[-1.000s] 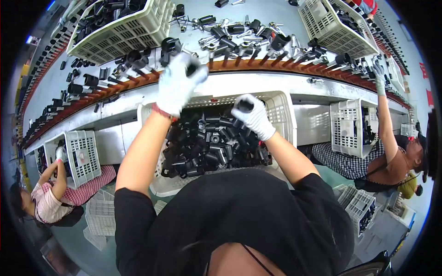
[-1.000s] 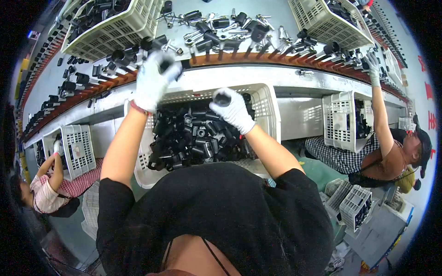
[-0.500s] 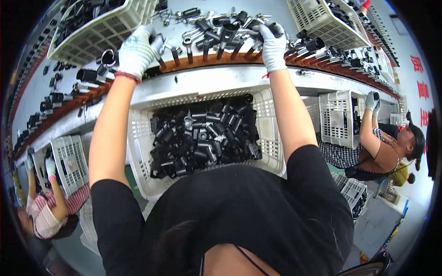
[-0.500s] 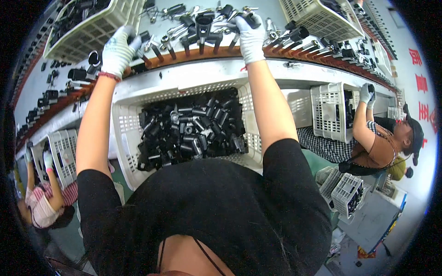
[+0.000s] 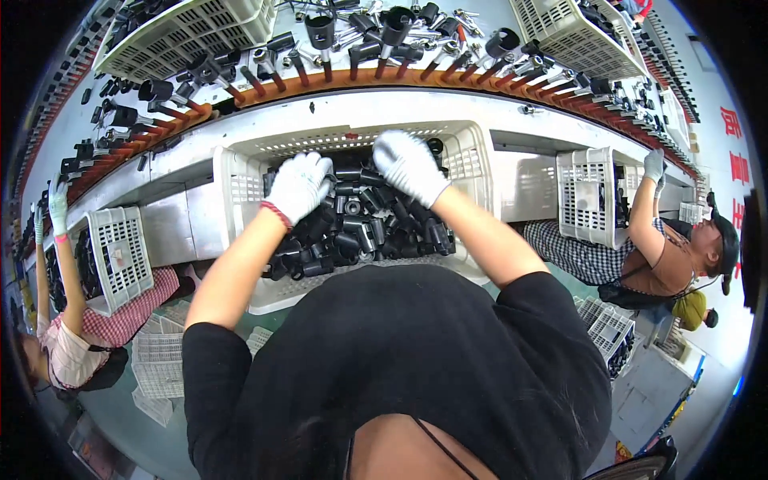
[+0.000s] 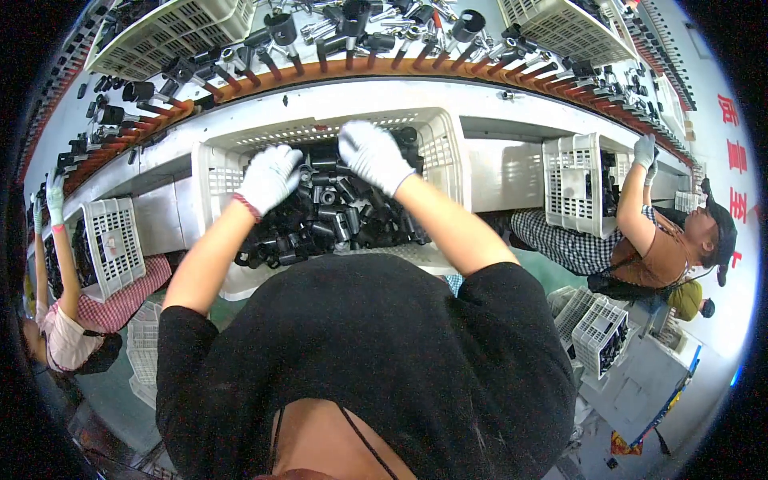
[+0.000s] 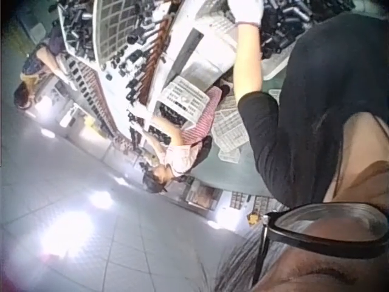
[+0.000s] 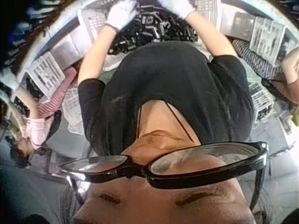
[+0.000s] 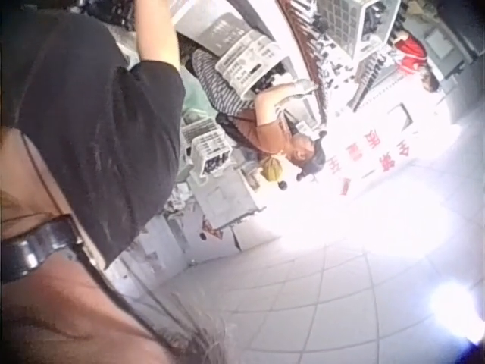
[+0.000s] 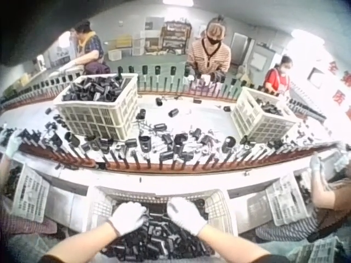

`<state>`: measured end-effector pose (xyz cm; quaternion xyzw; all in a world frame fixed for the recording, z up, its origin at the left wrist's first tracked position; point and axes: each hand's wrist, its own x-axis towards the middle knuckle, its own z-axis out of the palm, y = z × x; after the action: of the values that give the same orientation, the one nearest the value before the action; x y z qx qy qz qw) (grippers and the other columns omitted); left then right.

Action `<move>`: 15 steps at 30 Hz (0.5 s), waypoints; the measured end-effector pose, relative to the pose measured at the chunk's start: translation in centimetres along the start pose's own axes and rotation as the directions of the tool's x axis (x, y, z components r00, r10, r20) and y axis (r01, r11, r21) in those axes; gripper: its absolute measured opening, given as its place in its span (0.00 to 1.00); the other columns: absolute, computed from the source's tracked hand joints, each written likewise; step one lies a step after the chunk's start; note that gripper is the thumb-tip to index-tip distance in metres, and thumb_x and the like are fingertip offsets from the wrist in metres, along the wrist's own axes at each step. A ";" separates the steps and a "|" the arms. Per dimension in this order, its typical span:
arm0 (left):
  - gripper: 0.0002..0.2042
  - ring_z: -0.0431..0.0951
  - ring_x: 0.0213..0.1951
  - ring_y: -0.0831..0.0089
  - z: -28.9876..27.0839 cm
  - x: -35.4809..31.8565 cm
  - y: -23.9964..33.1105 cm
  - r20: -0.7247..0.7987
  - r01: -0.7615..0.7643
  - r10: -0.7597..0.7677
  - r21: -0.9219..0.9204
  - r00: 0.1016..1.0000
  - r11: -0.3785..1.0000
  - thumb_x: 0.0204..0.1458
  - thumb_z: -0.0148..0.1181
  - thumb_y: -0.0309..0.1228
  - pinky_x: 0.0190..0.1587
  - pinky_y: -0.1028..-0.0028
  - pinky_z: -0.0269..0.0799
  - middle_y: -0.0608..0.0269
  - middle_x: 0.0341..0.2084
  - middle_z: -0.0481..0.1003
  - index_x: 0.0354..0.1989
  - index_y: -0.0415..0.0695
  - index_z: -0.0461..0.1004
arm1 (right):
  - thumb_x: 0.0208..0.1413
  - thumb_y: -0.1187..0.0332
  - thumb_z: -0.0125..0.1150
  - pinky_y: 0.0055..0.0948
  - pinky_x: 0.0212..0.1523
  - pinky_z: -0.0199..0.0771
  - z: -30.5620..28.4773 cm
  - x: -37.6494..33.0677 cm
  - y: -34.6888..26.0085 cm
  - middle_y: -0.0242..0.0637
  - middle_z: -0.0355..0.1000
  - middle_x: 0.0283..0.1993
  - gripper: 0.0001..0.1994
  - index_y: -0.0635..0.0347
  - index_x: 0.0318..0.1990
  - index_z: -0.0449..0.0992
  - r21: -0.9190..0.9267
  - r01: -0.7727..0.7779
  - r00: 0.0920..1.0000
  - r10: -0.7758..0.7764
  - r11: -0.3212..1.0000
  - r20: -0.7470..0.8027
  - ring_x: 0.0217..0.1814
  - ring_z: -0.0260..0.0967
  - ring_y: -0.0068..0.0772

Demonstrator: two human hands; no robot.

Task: The person picks up black plastic components by hand from a storage bin and places them onto a rack on an assembly line.

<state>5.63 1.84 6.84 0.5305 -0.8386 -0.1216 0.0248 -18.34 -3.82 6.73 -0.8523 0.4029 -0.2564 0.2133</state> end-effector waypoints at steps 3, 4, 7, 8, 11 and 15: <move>0.22 0.69 0.45 0.54 8.4 -1.5 -1.0 0.082 0.114 -0.111 -0.028 0.990 0.993 0.43 0.58 0.33 0.45 0.60 0.70 0.52 0.52 0.64 0.49 0.49 0.67 | 0.49 0.64 0.55 0.42 0.41 0.71 6.1 -5.7 1.9 0.51 0.69 0.36 0.14 0.58 0.43 0.70 -0.241 -0.206 0.813 0.303 0.948 0.497 0.40 0.69 0.52; 0.20 0.69 0.44 0.54 10.3 -1.3 -1.3 0.135 0.124 -0.127 0.033 0.983 0.992 0.41 0.60 0.32 0.44 0.60 0.70 0.53 0.49 0.65 0.46 0.49 0.68 | 0.49 0.64 0.55 0.43 0.42 0.71 7.1 -7.2 2.0 0.52 0.69 0.38 0.14 0.58 0.43 0.70 -0.331 -0.163 0.789 0.325 0.929 0.522 0.41 0.69 0.52; 0.18 0.70 0.42 0.55 10.9 -1.3 -0.6 0.116 0.173 -0.177 0.041 0.977 0.984 0.41 0.63 0.34 0.42 0.61 0.70 0.53 0.43 0.66 0.43 0.49 0.69 | 0.51 0.67 0.52 0.42 0.43 0.71 8.9 -8.3 1.7 0.54 0.67 0.43 0.12 0.60 0.43 0.69 -0.398 -0.248 0.782 0.425 0.883 0.456 0.44 0.68 0.51; 0.18 0.70 0.42 0.54 10.3 -0.7 -0.4 0.144 0.180 -0.180 0.013 0.973 0.984 0.41 0.64 0.35 0.42 0.61 0.70 0.53 0.41 0.66 0.42 0.49 0.69 | 0.52 0.68 0.51 0.41 0.44 0.71 9.8 -8.5 2.3 0.55 0.66 0.43 0.11 0.61 0.43 0.69 -0.411 -0.287 0.772 0.463 0.865 0.436 0.45 0.68 0.51; 0.18 0.73 0.39 0.56 6.4 0.4 0.7 0.087 0.204 -0.189 -0.204 0.978 0.958 0.42 0.65 0.39 0.41 0.62 0.70 0.53 0.36 0.68 0.39 0.46 0.69 | 0.48 0.70 0.55 0.39 0.46 0.70 9.5 -9.0 3.6 0.54 0.66 0.44 0.16 0.64 0.45 0.65 -0.302 -0.373 0.800 0.469 0.877 0.375 0.45 0.68 0.52; 0.16 0.74 0.32 0.61 -2.1 3.1 4.3 -0.132 -0.112 0.053 -0.495 0.990 0.861 0.44 0.63 0.42 0.37 0.67 0.71 0.60 0.29 0.70 0.34 0.45 0.69 | 0.38 0.71 0.65 0.34 0.49 0.68 3.2 -6.0 0.8 0.53 0.65 0.46 0.27 0.64 0.48 0.62 0.211 -0.665 0.720 0.540 0.717 0.436 0.46 0.67 0.51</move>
<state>0.86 0.41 9.63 0.4755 -0.7973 -0.3034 0.2148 -20.07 0.99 2.16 -0.6486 0.5656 -0.0866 0.5019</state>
